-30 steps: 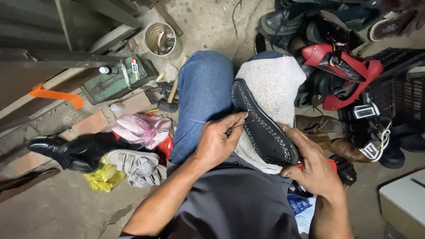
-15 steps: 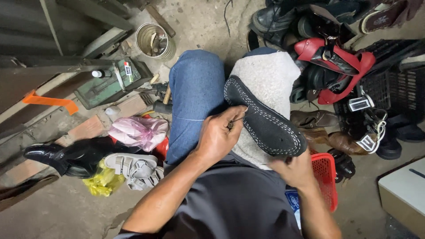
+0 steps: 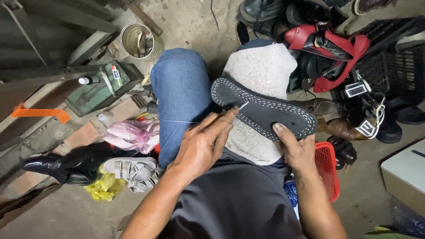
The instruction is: Hand-stitching a rubber sole onto a shoe using a needle and thread
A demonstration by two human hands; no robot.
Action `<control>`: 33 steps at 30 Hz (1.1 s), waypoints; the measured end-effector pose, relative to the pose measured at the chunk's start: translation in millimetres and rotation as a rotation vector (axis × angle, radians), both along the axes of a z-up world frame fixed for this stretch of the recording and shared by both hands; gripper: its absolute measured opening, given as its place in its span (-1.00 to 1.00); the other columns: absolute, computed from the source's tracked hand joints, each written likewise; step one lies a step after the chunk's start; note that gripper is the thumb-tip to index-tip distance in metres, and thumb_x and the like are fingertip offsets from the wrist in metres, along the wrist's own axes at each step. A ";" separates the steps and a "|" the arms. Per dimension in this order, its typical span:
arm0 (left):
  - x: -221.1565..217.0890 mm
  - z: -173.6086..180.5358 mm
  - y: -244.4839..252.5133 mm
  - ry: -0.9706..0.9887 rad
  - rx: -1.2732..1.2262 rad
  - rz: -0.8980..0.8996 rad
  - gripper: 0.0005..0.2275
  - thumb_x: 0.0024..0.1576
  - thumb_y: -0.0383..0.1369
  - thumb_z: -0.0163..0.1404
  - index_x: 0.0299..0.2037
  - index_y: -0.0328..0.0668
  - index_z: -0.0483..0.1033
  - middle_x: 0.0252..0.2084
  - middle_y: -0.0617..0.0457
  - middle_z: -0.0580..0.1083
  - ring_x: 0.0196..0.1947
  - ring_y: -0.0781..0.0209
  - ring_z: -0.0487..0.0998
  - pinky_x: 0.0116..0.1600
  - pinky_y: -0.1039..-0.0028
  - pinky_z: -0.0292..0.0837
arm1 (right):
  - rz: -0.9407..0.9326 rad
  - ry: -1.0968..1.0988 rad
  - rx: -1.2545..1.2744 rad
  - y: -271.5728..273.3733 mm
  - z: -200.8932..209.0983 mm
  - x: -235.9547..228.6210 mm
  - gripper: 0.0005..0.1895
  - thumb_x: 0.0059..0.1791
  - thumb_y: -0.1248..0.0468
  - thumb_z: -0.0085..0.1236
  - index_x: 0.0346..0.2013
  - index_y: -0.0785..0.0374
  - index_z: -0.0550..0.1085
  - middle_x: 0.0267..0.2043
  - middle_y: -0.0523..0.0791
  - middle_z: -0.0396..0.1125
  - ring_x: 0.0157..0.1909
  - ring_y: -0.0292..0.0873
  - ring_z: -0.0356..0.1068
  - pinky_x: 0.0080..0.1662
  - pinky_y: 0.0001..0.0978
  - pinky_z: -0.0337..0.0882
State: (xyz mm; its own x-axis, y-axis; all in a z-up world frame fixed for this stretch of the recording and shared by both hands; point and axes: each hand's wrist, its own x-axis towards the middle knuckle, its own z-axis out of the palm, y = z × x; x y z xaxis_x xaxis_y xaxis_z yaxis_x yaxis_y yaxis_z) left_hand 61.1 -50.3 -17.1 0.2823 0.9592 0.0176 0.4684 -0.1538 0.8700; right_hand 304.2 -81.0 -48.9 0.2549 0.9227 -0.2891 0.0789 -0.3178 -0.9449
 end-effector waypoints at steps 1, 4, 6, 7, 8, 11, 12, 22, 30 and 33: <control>2.0 -4.0 -1.9 -0.003 0.026 0.017 -0.75 0.30 -0.38 -0.03 0.14 -0.07 0.58 -0.23 -0.05 0.60 -0.26 -0.17 0.63 -0.28 0.12 0.56 | -0.002 0.035 0.018 1.1 2.7 -1.6 -0.87 -0.04 0.33 0.27 -0.33 0.37 0.52 -0.55 -0.07 0.32 -0.52 -0.26 0.33 -0.45 -0.42 0.36; 5.0 -2.6 0.9 0.017 0.037 0.013 -0.76 0.28 -0.40 -0.01 0.10 -0.03 0.61 -0.27 -0.01 0.59 -0.28 -0.11 0.64 -0.30 0.19 0.56 | 0.036 0.040 0.047 6.2 8.6 -2.7 -0.86 -0.02 0.34 0.24 -0.44 0.35 0.51 -0.64 -0.10 0.29 -0.59 -0.33 0.26 -0.51 -0.51 0.28; 4.0 -2.3 1.8 0.018 0.026 0.001 -0.76 0.27 -0.42 -0.01 0.11 -0.03 0.60 -0.28 -0.02 0.58 -0.30 -0.11 0.64 -0.31 0.18 0.55 | 0.055 0.026 0.062 3.7 2.9 2.1 -0.88 -0.02 0.35 0.24 -0.42 0.34 0.52 -0.60 -0.11 0.32 -0.52 -0.35 0.28 -0.47 -0.50 0.30; 3.2 -2.0 2.3 0.017 0.017 -0.008 -0.74 0.27 -0.43 -0.01 0.12 -0.03 0.60 -0.30 -0.03 0.58 -0.32 -0.11 0.63 -0.33 0.18 0.55 | 0.077 0.011 0.078 2.6 0.1 4.3 -0.90 -0.02 0.36 0.25 -0.40 0.34 0.54 -0.56 -0.12 0.35 -0.45 -0.36 0.30 -0.42 -0.49 0.33; 3.3 -2.9 2.5 0.018 0.016 -0.010 -0.74 0.27 -0.43 -0.01 0.12 -0.03 0.60 -0.30 -0.03 0.58 -0.32 -0.11 0.63 -0.33 0.18 0.55 | 0.075 0.013 0.077 3.5 1.4 3.9 -0.90 -0.02 0.36 0.25 -0.40 0.34 0.54 -0.56 -0.12 0.35 -0.45 -0.36 0.30 -0.42 -0.49 0.33; 4.0 -3.9 3.1 0.014 0.017 -0.029 -0.72 0.26 -0.45 -0.01 0.16 -0.02 0.58 -0.32 -0.04 0.56 -0.36 -0.10 0.62 -0.35 0.18 0.53 | 0.097 -0.032 0.078 6.3 4.9 3.3 -0.88 -0.01 0.34 0.26 -0.40 0.35 0.54 -0.55 -0.09 0.37 -0.43 -0.33 0.31 -0.40 -0.45 0.35; 4.1 -3.1 3.5 0.019 0.019 -0.033 -0.71 0.26 -0.46 -0.02 0.16 -0.02 0.58 -0.33 -0.04 0.56 -0.38 -0.09 0.61 -0.37 0.19 0.53 | 0.118 -0.044 0.084 7.1 5.8 3.0 -0.87 -0.01 0.35 0.26 -0.41 0.36 0.55 -0.54 -0.08 0.38 -0.41 -0.32 0.33 -0.39 -0.44 0.36; -7.2 10.3 11.2 0.128 0.044 -0.085 -0.74 0.25 -0.41 -0.04 0.10 0.04 0.61 -0.36 0.01 0.53 -0.46 -0.10 0.58 -0.47 0.14 0.51 | 0.225 -0.280 0.181 -8.3 3.3 -10.6 -0.82 -0.07 0.36 0.34 -0.24 0.43 0.61 -0.32 0.10 0.53 -0.26 -0.15 0.49 -0.25 -0.24 0.51; -40.7 -0.7 30.4 0.232 0.160 -0.188 -0.76 0.21 -0.42 -0.06 -0.06 0.09 0.68 -0.48 0.06 0.48 -0.55 -0.06 0.55 -0.47 0.24 0.50 | 0.398 -0.561 0.419 -5.1 25.5 -50.6 -0.58 -0.07 0.28 0.32 -0.02 0.53 0.53 -0.19 0.20 0.51 -0.24 0.16 0.55 -0.28 -0.11 0.52; -33.6 -10.2 40.0 0.197 0.187 -0.207 -0.76 0.20 -0.43 -0.06 -0.08 0.08 0.68 -0.49 0.07 0.48 -0.57 -0.04 0.54 -0.46 0.27 0.50 | 0.440 -0.620 0.427 8.4 43.8 -65.0 -0.50 -0.06 0.23 0.32 0.03 0.58 0.50 -0.21 0.18 0.51 -0.35 0.06 0.55 -0.36 -0.21 0.52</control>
